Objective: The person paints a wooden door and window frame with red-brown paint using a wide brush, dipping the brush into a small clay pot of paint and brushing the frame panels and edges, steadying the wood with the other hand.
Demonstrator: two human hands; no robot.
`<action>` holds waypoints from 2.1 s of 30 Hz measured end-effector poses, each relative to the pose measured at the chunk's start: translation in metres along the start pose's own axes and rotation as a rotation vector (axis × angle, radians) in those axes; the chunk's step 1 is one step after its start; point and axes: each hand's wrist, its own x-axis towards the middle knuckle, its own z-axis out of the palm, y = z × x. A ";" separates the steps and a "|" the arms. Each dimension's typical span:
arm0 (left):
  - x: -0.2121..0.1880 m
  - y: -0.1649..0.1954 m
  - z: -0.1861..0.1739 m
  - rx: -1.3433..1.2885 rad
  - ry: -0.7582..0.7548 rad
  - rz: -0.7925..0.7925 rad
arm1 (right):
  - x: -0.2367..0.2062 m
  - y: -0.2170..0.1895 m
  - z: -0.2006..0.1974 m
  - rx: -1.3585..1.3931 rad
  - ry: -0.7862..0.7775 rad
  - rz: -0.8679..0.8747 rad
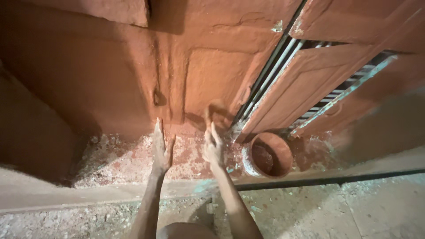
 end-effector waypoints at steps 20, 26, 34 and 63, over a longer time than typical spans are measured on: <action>-0.011 0.021 0.055 -0.048 -0.138 -0.017 | -0.030 -0.089 -0.099 -0.291 0.215 -0.842; -0.009 0.024 0.060 -0.043 -0.140 -0.052 | 0.002 0.032 -0.067 -0.701 0.196 -0.507; -0.010 0.032 0.069 -0.063 -0.174 -0.045 | -0.003 -0.060 -0.087 0.271 0.066 -0.258; 0.022 0.033 0.090 -0.109 -0.235 -0.040 | -0.023 -0.080 -0.072 0.419 0.012 -0.405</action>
